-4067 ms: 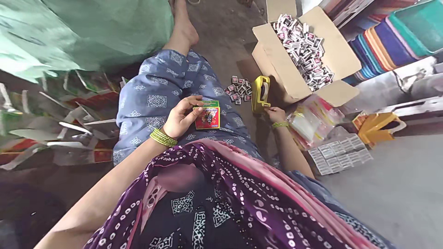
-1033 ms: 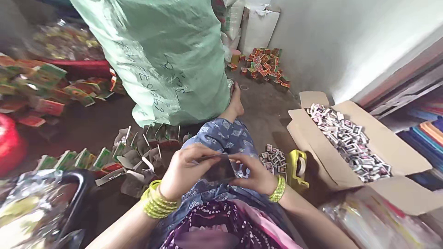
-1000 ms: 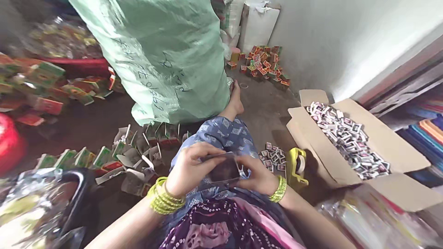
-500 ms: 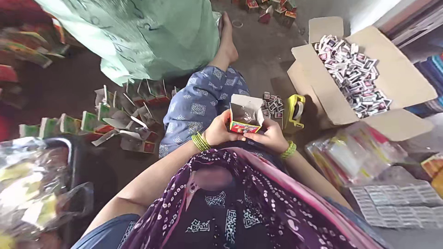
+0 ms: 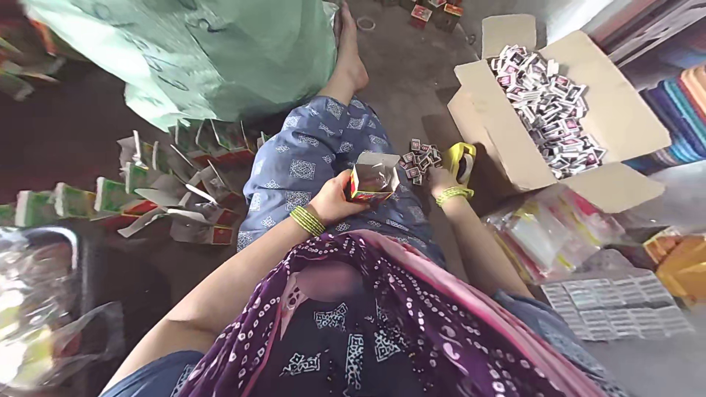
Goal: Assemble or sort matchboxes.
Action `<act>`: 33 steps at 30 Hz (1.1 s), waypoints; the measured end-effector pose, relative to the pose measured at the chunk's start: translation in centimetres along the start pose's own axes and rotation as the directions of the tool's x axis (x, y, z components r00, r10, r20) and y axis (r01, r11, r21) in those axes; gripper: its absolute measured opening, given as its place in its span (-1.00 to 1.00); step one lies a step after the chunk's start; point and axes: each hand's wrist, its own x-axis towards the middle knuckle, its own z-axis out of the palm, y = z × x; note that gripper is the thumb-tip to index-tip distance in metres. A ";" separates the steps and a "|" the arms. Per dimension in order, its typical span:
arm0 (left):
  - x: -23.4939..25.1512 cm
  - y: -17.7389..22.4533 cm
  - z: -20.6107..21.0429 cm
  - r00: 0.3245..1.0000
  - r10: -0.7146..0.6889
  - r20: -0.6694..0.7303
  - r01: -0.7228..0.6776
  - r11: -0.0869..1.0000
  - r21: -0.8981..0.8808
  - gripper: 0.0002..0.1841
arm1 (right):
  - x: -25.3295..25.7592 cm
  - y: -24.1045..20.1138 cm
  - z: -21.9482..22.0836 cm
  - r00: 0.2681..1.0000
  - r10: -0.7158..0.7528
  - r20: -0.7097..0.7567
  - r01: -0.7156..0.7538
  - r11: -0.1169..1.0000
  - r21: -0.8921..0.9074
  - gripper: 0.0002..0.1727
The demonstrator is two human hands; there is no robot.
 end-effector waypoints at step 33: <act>-1.1 0.5 0.2 0.962 0.262 -0.081 -0.250 0.959 0.130 -0.37 | -14.2 -11.3 -2.0 0.440 -0.605 -0.663 0.835 0.548 0.055 -0.82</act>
